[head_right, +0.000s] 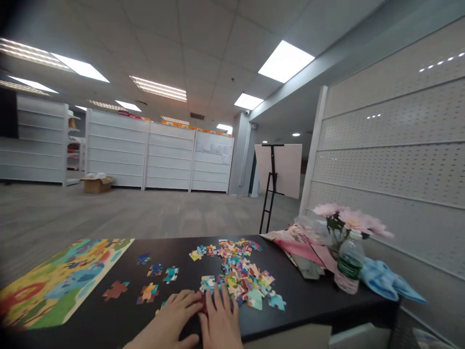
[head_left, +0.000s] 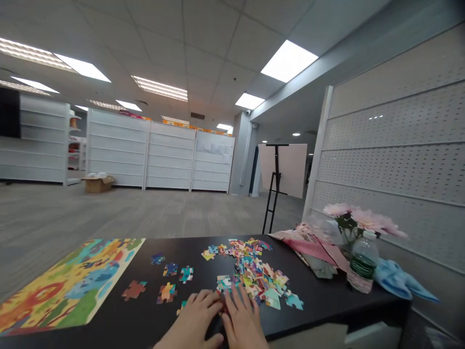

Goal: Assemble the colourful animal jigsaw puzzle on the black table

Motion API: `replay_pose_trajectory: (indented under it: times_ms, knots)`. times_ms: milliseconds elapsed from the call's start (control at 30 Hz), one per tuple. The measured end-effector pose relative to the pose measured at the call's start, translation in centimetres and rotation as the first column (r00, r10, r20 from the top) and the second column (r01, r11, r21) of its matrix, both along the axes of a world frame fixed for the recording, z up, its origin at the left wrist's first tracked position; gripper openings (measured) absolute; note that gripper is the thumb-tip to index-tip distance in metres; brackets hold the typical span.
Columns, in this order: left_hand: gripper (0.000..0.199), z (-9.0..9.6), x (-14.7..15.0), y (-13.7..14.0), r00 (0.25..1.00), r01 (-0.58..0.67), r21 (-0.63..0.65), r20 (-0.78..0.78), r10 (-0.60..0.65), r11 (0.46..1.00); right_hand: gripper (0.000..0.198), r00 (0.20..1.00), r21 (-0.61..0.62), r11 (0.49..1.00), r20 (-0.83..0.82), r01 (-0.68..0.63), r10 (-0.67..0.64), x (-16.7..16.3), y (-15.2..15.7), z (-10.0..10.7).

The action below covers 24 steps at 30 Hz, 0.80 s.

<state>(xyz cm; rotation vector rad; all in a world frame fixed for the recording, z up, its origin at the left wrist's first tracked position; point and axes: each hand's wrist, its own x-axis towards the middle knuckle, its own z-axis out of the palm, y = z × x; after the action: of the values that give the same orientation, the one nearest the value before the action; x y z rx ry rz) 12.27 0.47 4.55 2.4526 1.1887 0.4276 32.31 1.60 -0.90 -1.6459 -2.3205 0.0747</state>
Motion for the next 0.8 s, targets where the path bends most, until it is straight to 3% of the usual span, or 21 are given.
replay_pose_trajectory:
  times_ms: [167, 300, 367, 533, 633, 800]
  knots:
    - [0.062, -1.1, 1.0, -1.9, 0.993, -0.091, 0.134, -0.066, 0.101, 0.987, 0.049, 0.996, -0.008, 0.996, 0.007, -0.086, 0.086, -0.2, 2.5, 4.2]
    - [0.087, -1.6, 1.1, -1.6, 0.993, -0.063, 0.19, -0.082, 0.08, 0.98, 0.062, 1.0, 0.037, 0.999, -0.019, 0.023, -0.022, 1.1, 5.8, 5.9]
    - [0.09, -2.2, 1.5, -1.4, 0.993, -0.067, 0.254, -0.078, 0.089, 0.965, 0.063, 0.995, 0.09, 0.992, -0.058, 0.089, -0.084, 2.2, 6.4, 6.4]
    - [0.074, -3.0, 2.2, -1.5, 0.987, -0.08, 0.322, -0.106, 0.12, 0.943, 0.045, 0.984, 0.11, 0.981, -0.096, 0.161, -0.151, 5.8, 4.9, 5.6]
    - [0.073, -2.7, 2.1, -1.7, 0.987, -0.076, 0.31, -0.113, 0.116, 0.948, 0.05, 0.984, 0.1, 0.981, -0.083, 0.166, -0.158, 7.9, 4.1, 4.5]
    - [0.072, -2.3, 2.2, -1.7, 0.984, -0.086, 0.318, -0.121, 0.13, 0.944, 0.036, 0.987, 0.114, 0.984, -0.094, 0.139, -0.129, 10.1, 5.4, 3.5]
